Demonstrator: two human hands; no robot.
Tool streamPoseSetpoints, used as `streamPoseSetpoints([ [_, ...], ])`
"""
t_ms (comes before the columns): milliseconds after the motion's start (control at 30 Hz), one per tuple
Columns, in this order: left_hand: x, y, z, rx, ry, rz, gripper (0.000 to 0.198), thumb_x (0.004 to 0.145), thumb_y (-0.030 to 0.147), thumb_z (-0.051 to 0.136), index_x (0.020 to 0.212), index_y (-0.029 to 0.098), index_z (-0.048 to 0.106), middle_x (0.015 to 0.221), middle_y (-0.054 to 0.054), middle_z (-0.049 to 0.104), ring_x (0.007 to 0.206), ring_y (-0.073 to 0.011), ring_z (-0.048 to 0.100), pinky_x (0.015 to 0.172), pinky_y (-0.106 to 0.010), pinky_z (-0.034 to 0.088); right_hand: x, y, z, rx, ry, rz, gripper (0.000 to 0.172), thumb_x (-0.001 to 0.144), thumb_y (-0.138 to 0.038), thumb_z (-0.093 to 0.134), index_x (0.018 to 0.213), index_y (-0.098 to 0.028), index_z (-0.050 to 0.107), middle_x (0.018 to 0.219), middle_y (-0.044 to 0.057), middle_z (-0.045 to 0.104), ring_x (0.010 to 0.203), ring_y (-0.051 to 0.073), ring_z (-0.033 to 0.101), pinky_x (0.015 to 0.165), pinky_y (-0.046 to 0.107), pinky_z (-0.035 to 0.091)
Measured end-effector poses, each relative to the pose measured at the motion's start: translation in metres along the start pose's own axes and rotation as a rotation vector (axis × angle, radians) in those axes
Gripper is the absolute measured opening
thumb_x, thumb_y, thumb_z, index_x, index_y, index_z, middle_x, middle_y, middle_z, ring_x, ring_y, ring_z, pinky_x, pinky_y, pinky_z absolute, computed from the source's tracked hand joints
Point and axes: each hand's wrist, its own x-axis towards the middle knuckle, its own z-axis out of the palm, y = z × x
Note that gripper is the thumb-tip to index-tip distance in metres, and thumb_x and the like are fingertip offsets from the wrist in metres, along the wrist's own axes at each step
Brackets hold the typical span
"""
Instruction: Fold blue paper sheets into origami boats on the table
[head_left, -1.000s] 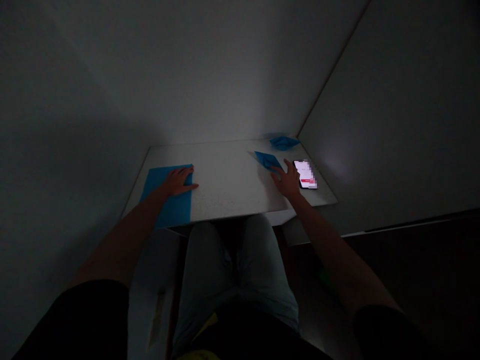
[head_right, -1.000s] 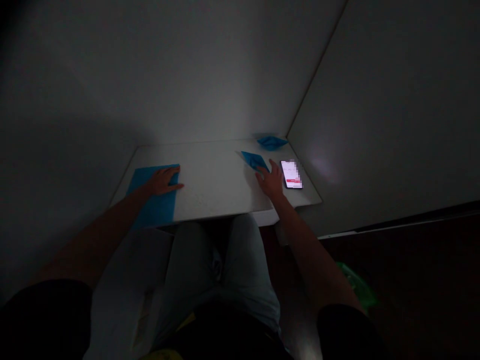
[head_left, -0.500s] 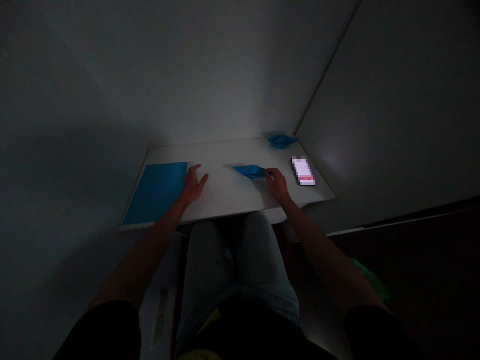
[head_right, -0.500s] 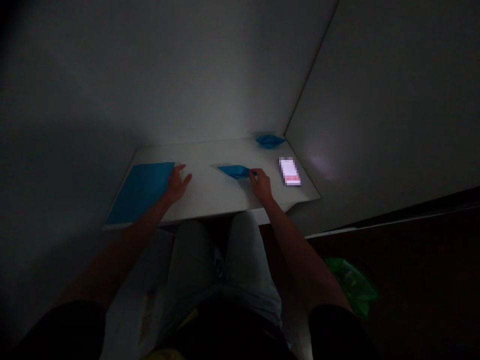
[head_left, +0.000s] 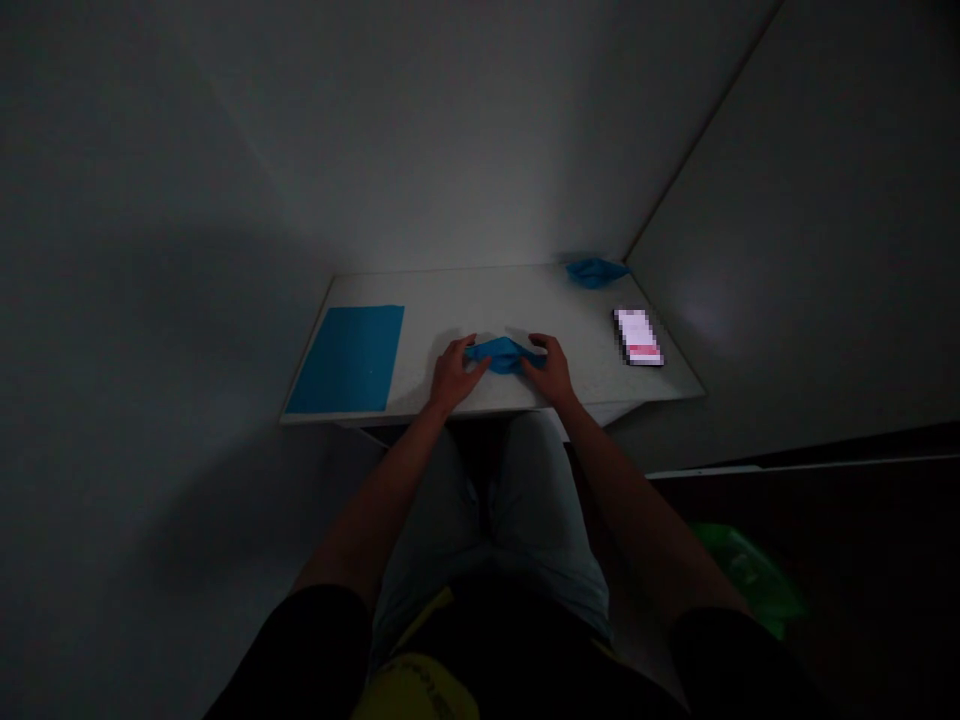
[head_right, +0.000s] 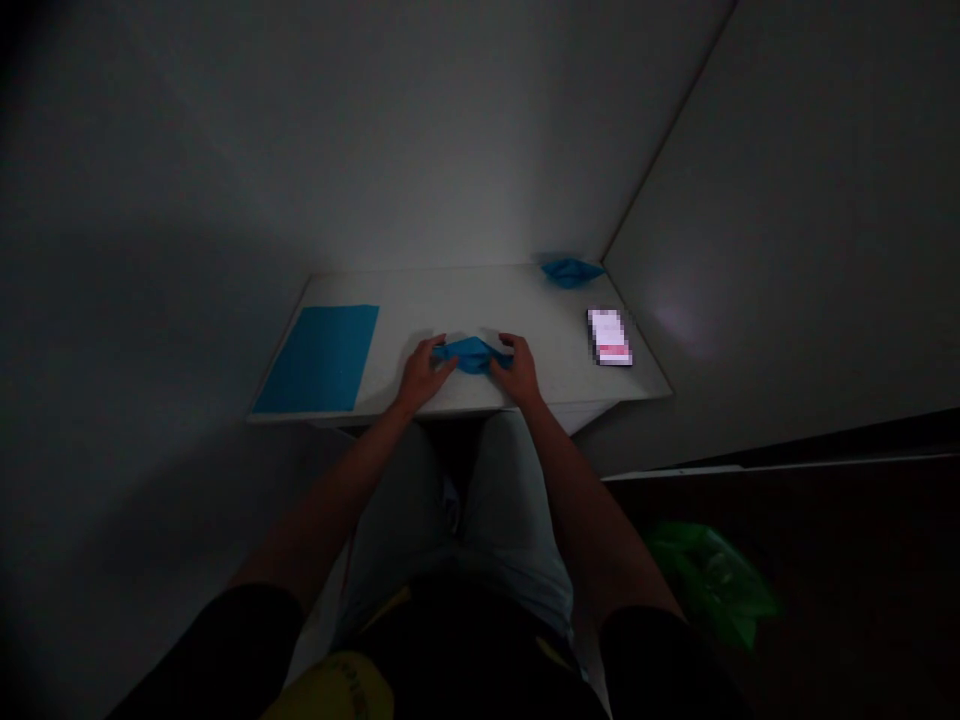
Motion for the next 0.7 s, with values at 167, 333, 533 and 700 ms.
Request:
streamPoseSetpoints([
  [167,-0.0008,-0.0003,0.003,-0.092,0.013,-0.082,0.032,0.093,0.023,0.071,0.124,0.023,0.073,0.107,-0.008,0.077,0.099,-0.0238,0.072,0.097,-0.039,0.055,0.0002,0.0007,0.0002,0.051,0.033,0.033,0.046,0.087,-0.034,0.061,0.131,-0.021,0.06,0.133,0.017,0.069,0.12,0.029,0.069,0.101,0.049,0.058],
  [333,-0.0025,-0.0001,-0.0009,-0.114,0.123,-0.151,0.018,0.096,0.025,0.067,0.113,0.021,0.073,0.096,-0.006,0.077,0.085,-0.0208,0.071,0.085,-0.035,0.054,0.0028,-0.002,-0.0017,-0.03,0.045,0.106,0.037,0.092,-0.046,0.059,0.118,-0.021,0.066,0.114,0.014,0.075,0.097,0.026,0.07,0.087,0.043,0.059],
  [533,-0.0024,0.0003,-0.0026,-0.14,0.163,-0.147,0.014,0.089,0.028,0.078,0.1,0.021,0.073,0.098,-0.007,0.078,0.082,-0.0194,0.069,0.08,-0.033,0.054,0.0045,-0.0051,-0.0035,-0.018,0.04,0.123,0.036,0.093,-0.051,0.055,0.104,-0.02,0.068,0.092,0.008,0.074,0.076,0.022,0.064,0.08,0.04,0.056],
  [700,-0.0028,-0.0027,-0.0033,-0.148,0.166,-0.197,0.022,0.09,0.042,0.08,0.088,0.021,0.075,0.089,-0.007,0.078,0.082,-0.0218,0.071,0.08,-0.035,0.055,0.0039,-0.0063,-0.0025,-0.035,0.023,0.097,0.035,0.092,-0.055,0.059,0.102,-0.022,0.068,0.097,0.008,0.074,0.08,0.022,0.065,0.08,0.039,0.056],
])
